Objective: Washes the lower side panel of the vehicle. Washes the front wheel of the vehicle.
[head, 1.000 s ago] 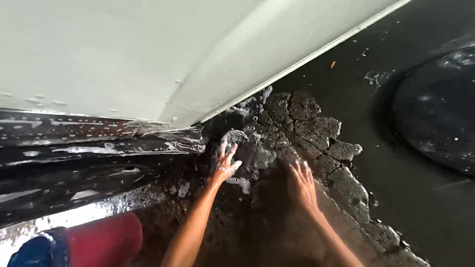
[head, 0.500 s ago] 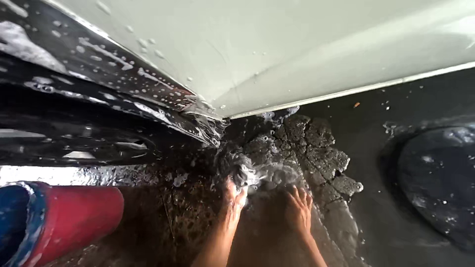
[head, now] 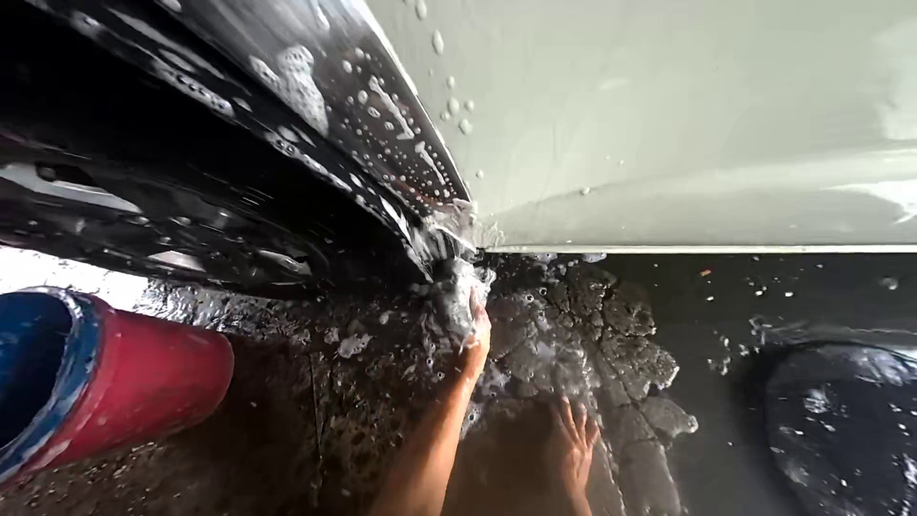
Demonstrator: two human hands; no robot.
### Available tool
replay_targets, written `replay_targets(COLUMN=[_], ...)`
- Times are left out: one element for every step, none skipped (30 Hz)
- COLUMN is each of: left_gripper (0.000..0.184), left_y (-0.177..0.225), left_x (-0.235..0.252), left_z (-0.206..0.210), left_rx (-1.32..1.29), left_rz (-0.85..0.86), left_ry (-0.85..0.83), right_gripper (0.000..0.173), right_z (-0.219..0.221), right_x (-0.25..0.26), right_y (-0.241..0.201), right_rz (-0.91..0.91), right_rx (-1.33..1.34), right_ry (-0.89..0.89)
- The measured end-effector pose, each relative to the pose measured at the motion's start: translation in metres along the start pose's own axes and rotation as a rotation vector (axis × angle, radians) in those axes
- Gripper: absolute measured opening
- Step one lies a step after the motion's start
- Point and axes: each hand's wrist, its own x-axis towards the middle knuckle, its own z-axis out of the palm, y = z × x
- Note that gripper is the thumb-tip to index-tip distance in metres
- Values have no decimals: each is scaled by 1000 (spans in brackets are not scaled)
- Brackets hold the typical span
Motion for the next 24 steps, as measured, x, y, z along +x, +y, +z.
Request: replay_targets(left_gripper=[38,48,61,67,67,64,62,60,58,53,47,41,38,39,44,51,61,71,73,64,53,42,37,38], left_y=[11,24,35,41,38,28,12,-8,-29,-49,-68,-85,-99,-110,-119,-123,-123,-118,-116,-116,-115,-114,-111,-105], left_x=[12,28,44,54,54,47,36,23,8,-8,-19,-26,-28,-26,-23,-20,-16,-12,-10,-9,-9,-10,-14,-20], left_z=[-4,-9,-14,-16,-13,-8,1,5,2,-7,-16,-25,-33,-39,-37,-30,-20,-10,-1,5,8,7,2,-8], left_rx=[-82,-173,-206,-181,-122,-76,-74,-107,-151,-174,-171,-128,-40,71,172,264,382,499,572,568,509,399,266,141], left_rz=[40,118,190,240,273,285,275,240,197,161,130,83,17,-61,-109,-114,-83,-52,-45,-63,-120,-198,-277,-350], left_ry=[57,114,146,168,177,167,137,60,-26,-94,-132,-189,-279,-410,-560,-717,-870,-1010,-1104,-1105,-1030,-908,-778,-650], right_gripper=[49,50,50,50,50,50,51,50,50,48,47,46,45,44,44,44,44,43,42,42,41,42,42,43], right_z=[2,4,5,5,2,1,3,6,7,7,6,7,6,6,5,5,4,4,4,3,2,1,0,1], right_x=[1,1,0,-1,-4,-6,-2,1,0,-2,-1,0,0,-1,-1,-1,-1,-1,-2,-3,-3,-3,-2,-1], right_y=[1,1,2,2,2,2,2,2,3,6,7,7,4,2,0,0,0,-1,-2,-4,-5,-4,-2,0], right_rz=[0,3,5,7,12,14,12,9,1,-5,-3,5,13,17,18,21,23,24,26,28,33,39,45,48], right_rx=[-11,-18,-21,-22,-26,-19,-10,5,14,11,1,-21,-42,-59,-65,-72,-72,-71,-66,-49,-30,-10,2,8], right_ry=[1,-1,-3,-9,-18,-19,-9,0,11,25,35,35,29,23,23,29,33,36,43,43,43,40,28,20])
